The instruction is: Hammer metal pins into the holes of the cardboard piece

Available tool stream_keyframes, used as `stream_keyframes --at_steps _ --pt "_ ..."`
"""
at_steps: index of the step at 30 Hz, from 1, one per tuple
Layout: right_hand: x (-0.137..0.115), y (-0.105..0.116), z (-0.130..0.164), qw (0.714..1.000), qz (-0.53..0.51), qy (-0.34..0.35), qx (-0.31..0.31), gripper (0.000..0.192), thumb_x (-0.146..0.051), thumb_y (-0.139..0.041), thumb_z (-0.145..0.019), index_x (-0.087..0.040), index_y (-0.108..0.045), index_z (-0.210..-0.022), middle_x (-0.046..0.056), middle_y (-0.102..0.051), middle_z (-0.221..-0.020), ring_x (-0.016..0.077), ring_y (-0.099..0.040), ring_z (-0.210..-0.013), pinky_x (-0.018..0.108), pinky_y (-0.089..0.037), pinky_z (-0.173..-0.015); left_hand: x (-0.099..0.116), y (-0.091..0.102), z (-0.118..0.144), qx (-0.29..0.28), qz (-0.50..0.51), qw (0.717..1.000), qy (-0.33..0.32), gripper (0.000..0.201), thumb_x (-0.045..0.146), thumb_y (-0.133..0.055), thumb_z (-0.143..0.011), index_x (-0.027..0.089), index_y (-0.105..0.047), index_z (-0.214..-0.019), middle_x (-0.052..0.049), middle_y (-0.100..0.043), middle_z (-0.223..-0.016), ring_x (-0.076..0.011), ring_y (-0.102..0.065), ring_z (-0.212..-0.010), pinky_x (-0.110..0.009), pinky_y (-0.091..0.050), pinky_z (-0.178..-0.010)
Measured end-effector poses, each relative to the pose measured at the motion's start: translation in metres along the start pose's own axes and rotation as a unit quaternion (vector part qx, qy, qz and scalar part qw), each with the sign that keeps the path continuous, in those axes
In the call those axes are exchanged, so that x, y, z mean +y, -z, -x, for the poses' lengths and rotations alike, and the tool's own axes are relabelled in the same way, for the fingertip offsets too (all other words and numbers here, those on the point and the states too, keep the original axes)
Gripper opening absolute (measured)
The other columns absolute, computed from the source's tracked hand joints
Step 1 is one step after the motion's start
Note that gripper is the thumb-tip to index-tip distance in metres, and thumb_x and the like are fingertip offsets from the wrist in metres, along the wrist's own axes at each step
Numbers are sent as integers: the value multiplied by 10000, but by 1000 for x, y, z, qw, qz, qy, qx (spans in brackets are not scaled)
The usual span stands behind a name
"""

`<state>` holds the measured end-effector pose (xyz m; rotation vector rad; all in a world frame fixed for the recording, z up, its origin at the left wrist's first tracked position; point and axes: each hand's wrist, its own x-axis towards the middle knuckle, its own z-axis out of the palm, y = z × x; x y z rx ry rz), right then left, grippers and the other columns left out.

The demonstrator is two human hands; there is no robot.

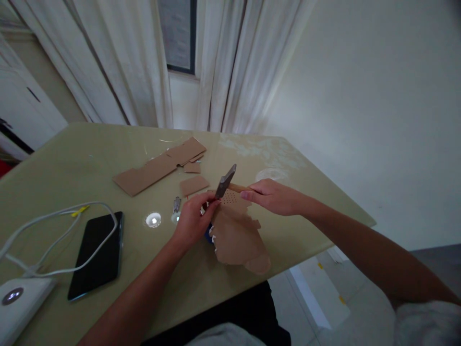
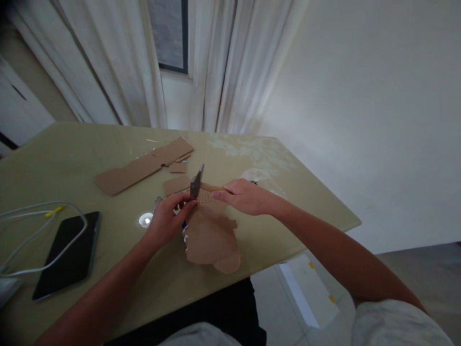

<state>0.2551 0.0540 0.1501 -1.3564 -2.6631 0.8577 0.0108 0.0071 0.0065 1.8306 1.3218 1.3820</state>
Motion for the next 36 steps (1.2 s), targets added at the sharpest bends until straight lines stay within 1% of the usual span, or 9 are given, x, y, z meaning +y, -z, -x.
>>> stream_keyframes --at_steps 4,9,12,15,20,26,29,32,36 --pt "2 1 3 1000 5 3 27 782 -917 -379 -1032 -227 -512 -688 5 -523 -657 171 -505 -651 336 -309 -648 -1 -1 0 4 5 1000 6 176 330 -699 -1002 247 -851 -1032 -41 -850 -940 -199 -677 -739 -332 -594 -785" --pt "3 -1 3 1000 17 -15 -9 792 -919 -333 -1034 -220 -529 -717 15 -540 -689 181 -531 -680 338 -335 -673 -3 -1 0 -6 -2 1000 16 201 348 -685 -1001 243 -851 -1045 -26 -836 -898 -198 -671 -740 -325 -577 -775" --pt "1 0 4 1000 23 -15 7 774 -899 -340 -1040 -218 -541 -732 19 -550 -700 188 -542 -696 340 -336 -680 -3 -1 1 -8 3 1000 24 205 344 -681 -998 240 -853 -1039 -23 -836 -901 -191 -663 -732 -321 -578 -781" --pt "-2 1 4 999 16 -15 24 774 -898 -328 -1043 -221 -533 -728 10 -522 -687 179 -521 -684 338 -322 -673 -2 -1 0 -6 4 1000 25 199 343 -683 -993 242 -849 -1034 -24 -836 -909 -190 -659 -730 -318 -577 -767" --pt "-3 -4 2 999 23 -24 -10 770 -893 -348 -1046 -219 -524 -717 16 -540 -692 177 -527 -682 337 -326 -673 -1 0 0 -12 -7 1000 22 200 337 -664 -1006 244 -838 -1042 -15 -816 -875 -190 -659 -720 -311 -569 -744" --pt "-3 2 2 999 17 -11 26 725 -835 -368 -1076 -224 -499 -710 -2 -496 -681 164 -496 -676 338 -315 -679 -1 0 -1 -15 -1 1000 11 192 330 -667 -1008 241 -835 -1028 -15 -811 -876 -183 -659 -718 -305 -569 -734" --pt "-2 1 1 999 19 -24 10 712 -816 -380 -1081 -223 -503 -707 1 -494 -678 169 -508 -679 340 -319 -677 -3 -1 0 -13 -5 1000 8 192 329 -664 -1006 242 -834 -1030 -14 -809 -873 -183 -656 -718 -308 -565 -734" --pt "-1 -2 0 999 26 -32 -11 695 -793 -404 -1086 -220 -517 -709 10 -525 -683 177 -529 -690 340 -331 -687 -4 -1 0 -16 -15 1000 6 179 316 -666 -996 249 -831 -1018 -10 -805 -863 -184 -651 -708 -307 -560 -718" --pt "0 -1 0 999 35 -27 9 666 -746 -414 -1108 -219 -513 -713 4 -514 -687 169 -520 -694 345 -318 -695 -4 -1 0 -17 -13 1000 5 180 321 -671 -1000 247 -833 -1022 -14 -810 -871 -184 -655 -713 -308 -567 -726"
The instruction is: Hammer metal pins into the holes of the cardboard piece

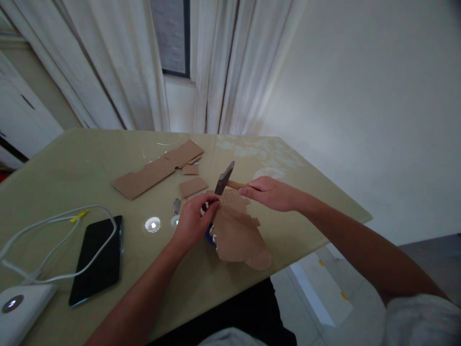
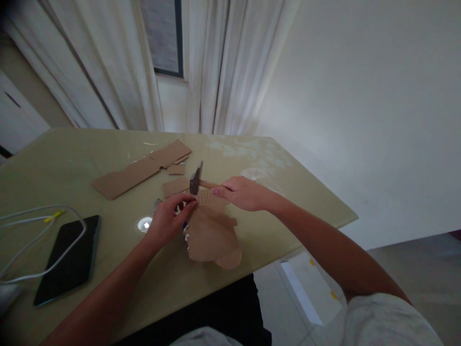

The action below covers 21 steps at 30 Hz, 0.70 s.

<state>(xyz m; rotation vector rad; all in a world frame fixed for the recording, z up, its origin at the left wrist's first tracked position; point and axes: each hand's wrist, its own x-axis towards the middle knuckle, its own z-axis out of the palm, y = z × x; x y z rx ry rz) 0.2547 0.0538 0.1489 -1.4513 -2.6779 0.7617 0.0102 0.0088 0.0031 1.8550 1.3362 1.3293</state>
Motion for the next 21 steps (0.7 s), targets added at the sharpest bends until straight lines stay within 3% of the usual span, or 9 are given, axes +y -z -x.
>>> stream_keyframes --at_steps 8,12,17,21 --pt "-2 -3 2 1000 -4 -2 -26 691 -777 -412 -1096 -214 -539 -716 10 -549 -699 176 -542 -709 332 -354 -691 -3 0 0 -1 3 1000 -7 175 304 -668 -977 254 -830 -1023 -5 -788 -842 -183 -632 -698 -317 -552 -719" --pt "1 -2 2 1000 -5 5 -3 721 -823 -381 -1085 -217 -525 -722 4 -525 -696 171 -517 -701 338 -332 -704 -5 0 0 4 -12 1000 -11 152 325 -687 -982 257 -821 -1007 -18 -777 -869 -198 -639 -747 -336 -562 -754" --pt "0 -5 1 1000 -4 -3 -23 696 -796 -396 -1088 -219 -523 -721 11 -546 -696 176 -535 -702 333 -346 -698 -6 3 -1 -17 -5 1000 -20 140 331 -723 -960 259 -829 -1018 -45 -763 -1017 -213 -675 -878 -345 -583 -814" --pt "-1 -5 3 1000 -8 4 -13 718 -825 -402 -1069 -217 -534 -711 16 -563 -694 178 -541 -692 329 -347 -684 -8 7 -1 -40 -10 999 -17 307 390 -819 -913 267 -829 -1194 -70 -751 -1195 -239 -710 -991 -369 -603 -870"
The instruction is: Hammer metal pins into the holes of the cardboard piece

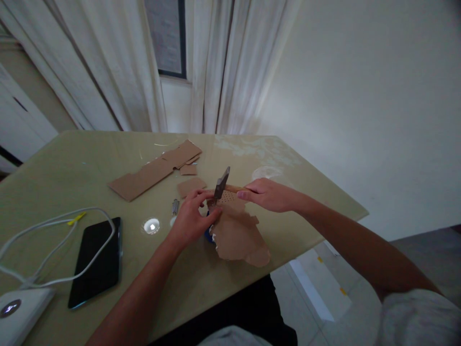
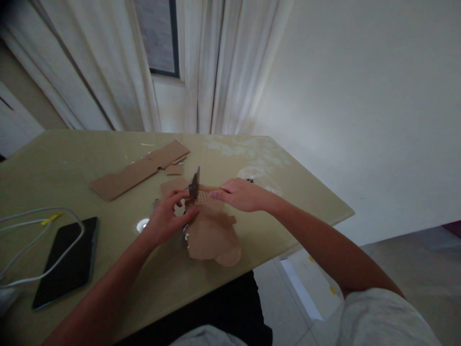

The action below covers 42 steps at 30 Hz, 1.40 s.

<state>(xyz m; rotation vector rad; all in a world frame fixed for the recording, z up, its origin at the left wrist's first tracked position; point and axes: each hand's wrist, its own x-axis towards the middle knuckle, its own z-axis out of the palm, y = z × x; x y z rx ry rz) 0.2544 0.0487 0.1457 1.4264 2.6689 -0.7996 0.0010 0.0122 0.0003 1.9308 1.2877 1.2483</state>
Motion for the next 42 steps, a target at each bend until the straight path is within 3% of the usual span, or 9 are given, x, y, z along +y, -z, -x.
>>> stream_keyframes --at_steps 4,9,33,42 --pt "0 1 1 1000 -8 0 14 750 -859 -387 -1057 -214 -545 -708 14 -550 -685 180 -543 -689 325 -349 -676 -2 1 0 -11 -7 1000 7 382 477 -854 -899 258 -824 -1211 -90 -733 -1249 -281 -724 -1101 -410 -613 -949" --pt "0 -5 -3 1000 -3 -6 -7 673 -758 -449 -1084 -211 -556 -706 16 -563 -683 178 -540 -685 329 -356 -678 -5 -2 1 -12 -3 1000 6 399 455 -843 -910 255 -809 -1254 -96 -718 -1295 -295 -709 -1193 -433 -603 -1026" --pt "11 -20 -5 1000 2 -14 1 648 -710 -439 -1116 -198 -593 -749 18 -576 -717 177 -558 -707 331 -358 -694 -6 -3 1 -5 -13 1000 -1 410 430 -862 -906 251 -800 -1270 -95 -703 -1276 -288 -716 -1156 -422 -612 -995" --pt "5 -25 -3 1000 7 -24 -7 580 -588 -494 -1145 -182 -609 -746 10 -572 -710 161 -541 -694 325 -333 -696 -5 -2 1 -15 -4 1000 8 414 432 -854 -907 250 -797 -1274 -102 -700 -1294 -290 -698 -1179 -458 -594 -1054"
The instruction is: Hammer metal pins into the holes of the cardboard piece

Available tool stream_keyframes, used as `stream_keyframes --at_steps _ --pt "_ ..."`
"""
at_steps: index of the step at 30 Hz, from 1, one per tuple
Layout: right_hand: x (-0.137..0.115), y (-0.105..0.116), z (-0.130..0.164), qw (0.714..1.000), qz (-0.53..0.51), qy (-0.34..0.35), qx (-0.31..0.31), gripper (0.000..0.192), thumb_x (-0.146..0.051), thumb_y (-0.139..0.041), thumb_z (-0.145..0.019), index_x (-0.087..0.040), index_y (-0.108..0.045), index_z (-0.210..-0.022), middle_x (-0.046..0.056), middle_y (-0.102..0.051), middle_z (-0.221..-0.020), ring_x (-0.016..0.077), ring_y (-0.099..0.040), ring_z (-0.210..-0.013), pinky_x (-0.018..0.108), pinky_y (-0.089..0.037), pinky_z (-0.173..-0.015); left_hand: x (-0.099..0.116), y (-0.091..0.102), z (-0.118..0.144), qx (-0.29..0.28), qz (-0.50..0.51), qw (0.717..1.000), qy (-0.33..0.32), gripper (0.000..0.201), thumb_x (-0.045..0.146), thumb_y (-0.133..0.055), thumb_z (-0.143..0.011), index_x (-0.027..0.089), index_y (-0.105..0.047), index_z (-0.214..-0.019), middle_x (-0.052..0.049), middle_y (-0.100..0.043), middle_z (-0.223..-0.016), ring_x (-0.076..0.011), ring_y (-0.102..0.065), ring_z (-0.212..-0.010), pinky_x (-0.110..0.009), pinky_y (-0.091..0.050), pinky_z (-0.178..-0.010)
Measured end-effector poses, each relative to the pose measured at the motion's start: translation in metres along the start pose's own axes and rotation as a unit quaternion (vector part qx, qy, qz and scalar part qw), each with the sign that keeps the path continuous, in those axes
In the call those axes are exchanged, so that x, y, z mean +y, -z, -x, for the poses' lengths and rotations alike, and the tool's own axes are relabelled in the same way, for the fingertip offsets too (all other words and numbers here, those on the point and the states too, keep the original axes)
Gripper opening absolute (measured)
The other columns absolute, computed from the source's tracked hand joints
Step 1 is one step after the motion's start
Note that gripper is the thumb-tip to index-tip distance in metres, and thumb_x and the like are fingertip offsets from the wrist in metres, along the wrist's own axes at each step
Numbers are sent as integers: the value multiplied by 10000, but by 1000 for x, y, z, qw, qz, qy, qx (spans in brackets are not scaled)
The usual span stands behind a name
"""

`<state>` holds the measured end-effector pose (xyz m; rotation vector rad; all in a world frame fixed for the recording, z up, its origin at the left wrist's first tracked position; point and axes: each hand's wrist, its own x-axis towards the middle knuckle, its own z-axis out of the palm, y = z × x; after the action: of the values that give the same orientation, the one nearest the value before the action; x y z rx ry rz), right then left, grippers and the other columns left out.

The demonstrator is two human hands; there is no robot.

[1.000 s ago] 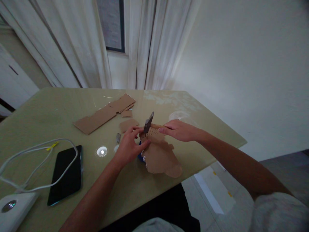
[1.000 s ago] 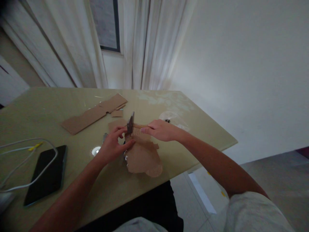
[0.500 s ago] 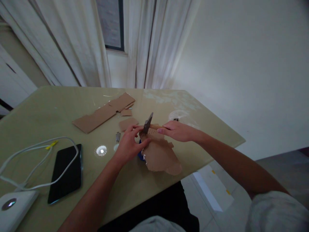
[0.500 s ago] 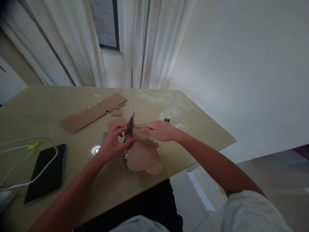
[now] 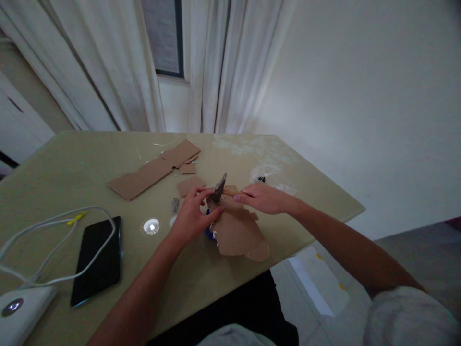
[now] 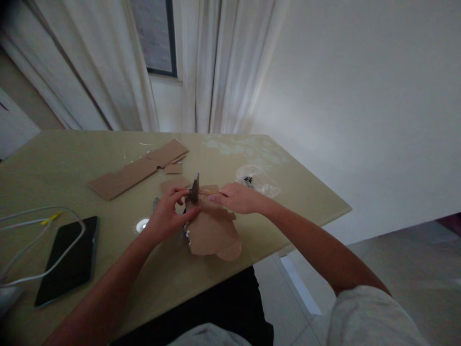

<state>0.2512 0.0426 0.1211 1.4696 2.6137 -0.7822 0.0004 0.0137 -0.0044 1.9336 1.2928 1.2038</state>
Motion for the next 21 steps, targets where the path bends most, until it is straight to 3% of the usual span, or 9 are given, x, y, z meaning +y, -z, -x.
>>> stream_keyframes --at_steps 11,17,21 --pt "1 0 -3 998 57 8 14 624 -607 -471 -1164 -164 -716 -801 86 -726 -803 189 -595 -740 327 -369 -702 -1 -1 0 10 7 1000 -3 401 440 -846 -895 247 -800 -1244 -92 -708 -1259 -262 -714 -1094 -386 -623 -935" --pt "-1 2 -1 1000 15 8 7 560 -573 -492 -1144 -191 -606 -750 38 -626 -733 171 -560 -705 326 -349 -687 -1 -1 1 6 0 1000 4 462 448 -848 -893 242 -778 -1301 -89 -696 -1264 -211 -656 -922 -384 -617 -901" --pt "16 10 4 994 -53 43 87 689 -800 -462 -1079 -221 -502 -709 -10 -503 -679 150 -479 -662 323 -317 -659 -2 -2 3 5 -9 1000 0 520 472 -829 -923 246 -747 -1384 -94 -692 -1294 -219 -664 -947 -401 -611 -928"
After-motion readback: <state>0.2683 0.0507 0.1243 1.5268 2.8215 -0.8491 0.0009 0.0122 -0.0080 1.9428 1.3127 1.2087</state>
